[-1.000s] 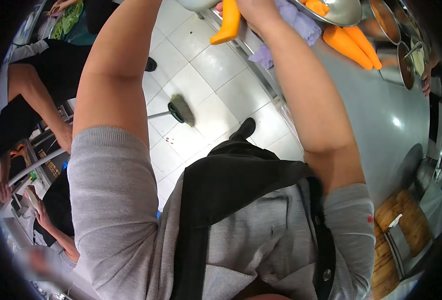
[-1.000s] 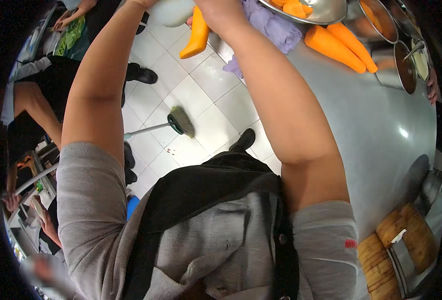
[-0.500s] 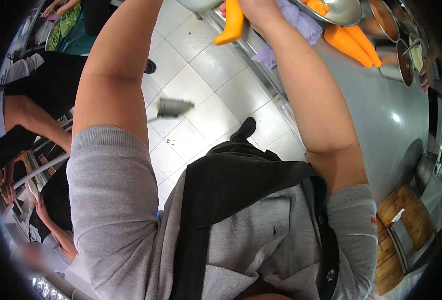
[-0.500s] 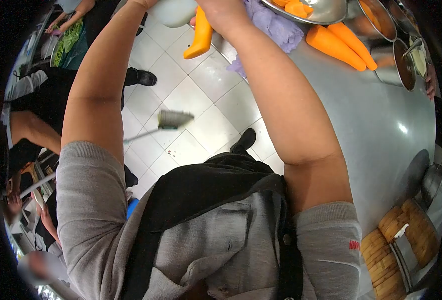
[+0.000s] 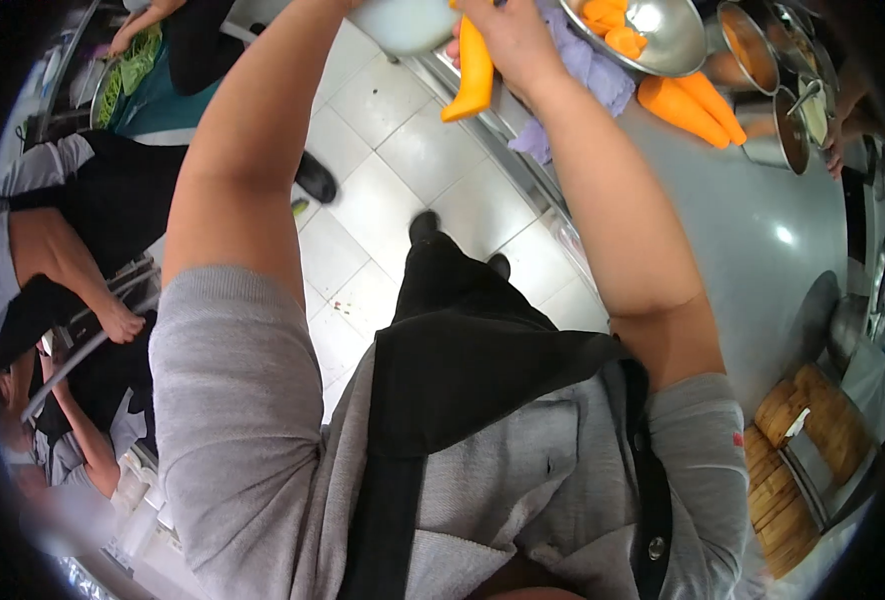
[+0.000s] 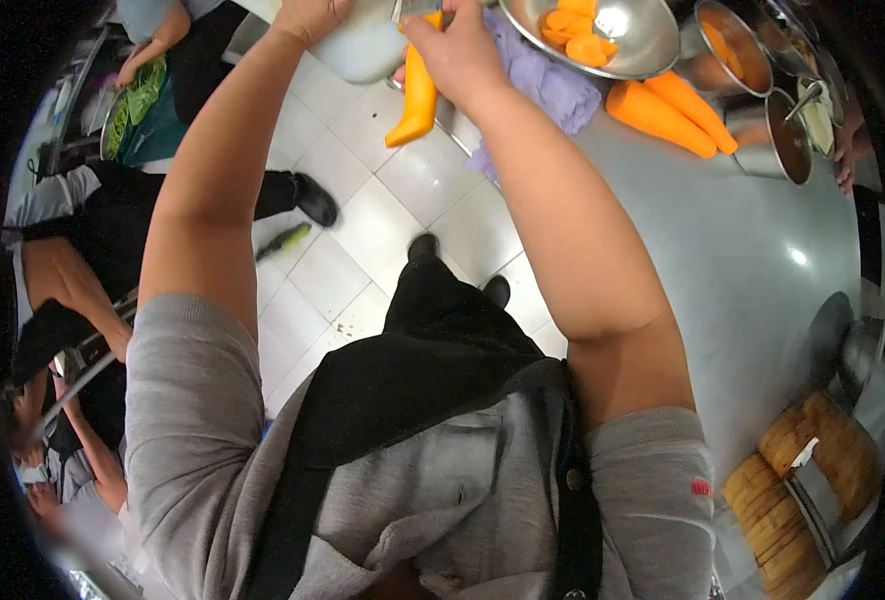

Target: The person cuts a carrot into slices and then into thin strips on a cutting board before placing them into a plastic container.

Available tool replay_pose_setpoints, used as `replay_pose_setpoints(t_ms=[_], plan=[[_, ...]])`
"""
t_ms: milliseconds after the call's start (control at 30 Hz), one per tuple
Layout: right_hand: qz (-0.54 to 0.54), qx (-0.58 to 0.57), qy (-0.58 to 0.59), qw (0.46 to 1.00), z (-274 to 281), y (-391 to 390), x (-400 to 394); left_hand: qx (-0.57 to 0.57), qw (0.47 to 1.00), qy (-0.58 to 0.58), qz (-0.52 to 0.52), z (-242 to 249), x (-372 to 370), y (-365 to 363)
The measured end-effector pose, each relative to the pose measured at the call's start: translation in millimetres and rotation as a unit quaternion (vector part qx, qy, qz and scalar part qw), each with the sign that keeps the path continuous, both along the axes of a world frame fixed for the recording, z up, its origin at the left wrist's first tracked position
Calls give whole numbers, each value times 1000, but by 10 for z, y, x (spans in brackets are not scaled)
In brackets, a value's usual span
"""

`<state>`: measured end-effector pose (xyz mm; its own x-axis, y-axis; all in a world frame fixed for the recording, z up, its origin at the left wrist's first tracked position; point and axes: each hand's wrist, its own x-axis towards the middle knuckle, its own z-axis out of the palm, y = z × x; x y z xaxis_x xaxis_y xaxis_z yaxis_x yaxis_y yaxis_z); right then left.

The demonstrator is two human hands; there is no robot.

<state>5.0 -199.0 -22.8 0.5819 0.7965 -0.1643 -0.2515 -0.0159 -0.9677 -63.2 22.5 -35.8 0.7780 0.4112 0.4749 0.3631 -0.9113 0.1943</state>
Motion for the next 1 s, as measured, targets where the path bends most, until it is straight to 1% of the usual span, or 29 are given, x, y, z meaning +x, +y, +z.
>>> replay_pose_setpoints(t_ms=[33,133,200,267,333,500,600,633,833,1000], plan=[[3,-3,9,1000,46,-12,-16,-18,1000,-5,5,-6,4,6],[-8,0,31,999,-34,20,13,50,998,-29,-15,-116,22,80],[-11,-12,39,999,2,16,2,92,991,-77,-52,-233,54,193],[-24,-15,42,999,-16,39,-10,61,993,-77,-59,-149,8,85],[-29,-46,75,996,119,40,-70,10,991,-84,-106,-31,-46,38],[-62,-109,106,986,291,93,-85,-23,985,-48,-163,49,-56,12],[-59,-105,124,985,300,96,-69,-67,982,-20,-178,153,-80,31],[-56,-104,123,985,276,93,-61,-54,982,-25,-178,196,-76,24],[-52,-110,125,985,288,75,-49,-109,970,-10,-216,295,8,125],[-52,-87,139,985,239,85,-23,-65,974,-48,-210,211,5,150]])
